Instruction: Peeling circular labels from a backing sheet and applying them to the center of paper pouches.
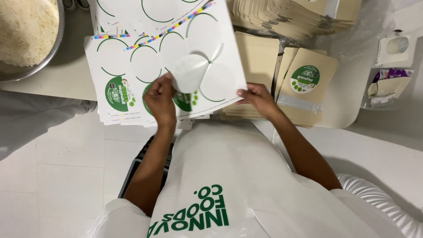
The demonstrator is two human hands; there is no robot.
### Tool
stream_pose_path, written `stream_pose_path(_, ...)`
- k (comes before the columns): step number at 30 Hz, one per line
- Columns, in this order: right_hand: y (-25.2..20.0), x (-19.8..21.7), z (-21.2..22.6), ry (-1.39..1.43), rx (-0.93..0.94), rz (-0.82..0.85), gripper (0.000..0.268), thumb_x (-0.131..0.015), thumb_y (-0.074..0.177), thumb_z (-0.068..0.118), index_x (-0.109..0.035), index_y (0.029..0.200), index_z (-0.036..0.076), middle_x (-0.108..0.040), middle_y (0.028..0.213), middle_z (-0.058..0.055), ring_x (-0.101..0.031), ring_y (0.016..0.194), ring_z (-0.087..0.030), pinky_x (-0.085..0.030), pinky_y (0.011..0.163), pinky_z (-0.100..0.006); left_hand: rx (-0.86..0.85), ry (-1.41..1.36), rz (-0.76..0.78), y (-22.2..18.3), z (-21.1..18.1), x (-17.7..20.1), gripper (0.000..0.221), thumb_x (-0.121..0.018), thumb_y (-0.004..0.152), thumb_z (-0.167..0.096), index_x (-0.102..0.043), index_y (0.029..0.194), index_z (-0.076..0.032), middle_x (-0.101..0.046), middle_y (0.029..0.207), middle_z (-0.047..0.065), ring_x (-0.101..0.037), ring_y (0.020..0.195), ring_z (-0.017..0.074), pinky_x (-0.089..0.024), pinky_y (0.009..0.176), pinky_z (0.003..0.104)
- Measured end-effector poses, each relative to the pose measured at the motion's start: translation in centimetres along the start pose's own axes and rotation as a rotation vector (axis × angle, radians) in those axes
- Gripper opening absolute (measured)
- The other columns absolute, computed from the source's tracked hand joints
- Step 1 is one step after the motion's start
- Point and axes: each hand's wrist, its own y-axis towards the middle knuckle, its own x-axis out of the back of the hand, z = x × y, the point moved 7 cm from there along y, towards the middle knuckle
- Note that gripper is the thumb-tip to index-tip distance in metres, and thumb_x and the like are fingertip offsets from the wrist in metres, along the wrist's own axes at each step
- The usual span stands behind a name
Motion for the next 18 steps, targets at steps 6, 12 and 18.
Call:
stream_pose_path(6, 3.3, 12.3, -17.8, 0.466, -0.005, -0.215, 0.015, -0.068, 0.092, 0.009, -0.067, 0.106, 0.016, -0.07, 0.085, -0.004, -0.074, 0.075, -0.019, -0.064, 0.063, -0.03, 0.049, -0.124, 0.576, -10.8, -7.1, -5.5, 0.006, -0.08, 0.085, 0.006, -0.075, 0.088, 0.002, -0.077, 0.087, 0.012, -0.063, 0.088, 0.0103, -0.058, 0.082, 0.032)
stream_pose_path(12, -1.0, -3.6, 0.1, 0.078, -0.031, -0.083, 0.063, -0.079, 0.095, 0.019, -0.043, 0.142, -0.001, -0.066, 0.12, -0.019, -0.074, 0.096, -0.032, -0.069, 0.077, -0.045, 0.336, -0.008, 1.557, -16.8, -2.6, -7.6, 0.026, -0.073, 0.094, -0.039, -0.079, 0.109, -0.018, -0.08, 0.104, 0.007, -0.072, 0.105, 0.0211, -0.057, 0.099, 0.042)
stream_pose_path(18, 0.5, -2.0, -6.1, 0.181, -0.036, 0.08, 0.05, -0.071, 0.097, 0.013, -0.05, 0.141, 0.001, -0.067, 0.121, -0.015, -0.073, 0.1, -0.028, -0.065, 0.09, -0.049, -0.442, 0.636, 0.629, -8.0, 2.5, -6.9, 0.037, -0.066, 0.102, -0.039, -0.074, 0.124, -0.009, -0.076, 0.116, 0.014, -0.074, 0.104, 0.032, -0.061, 0.086, 0.043)
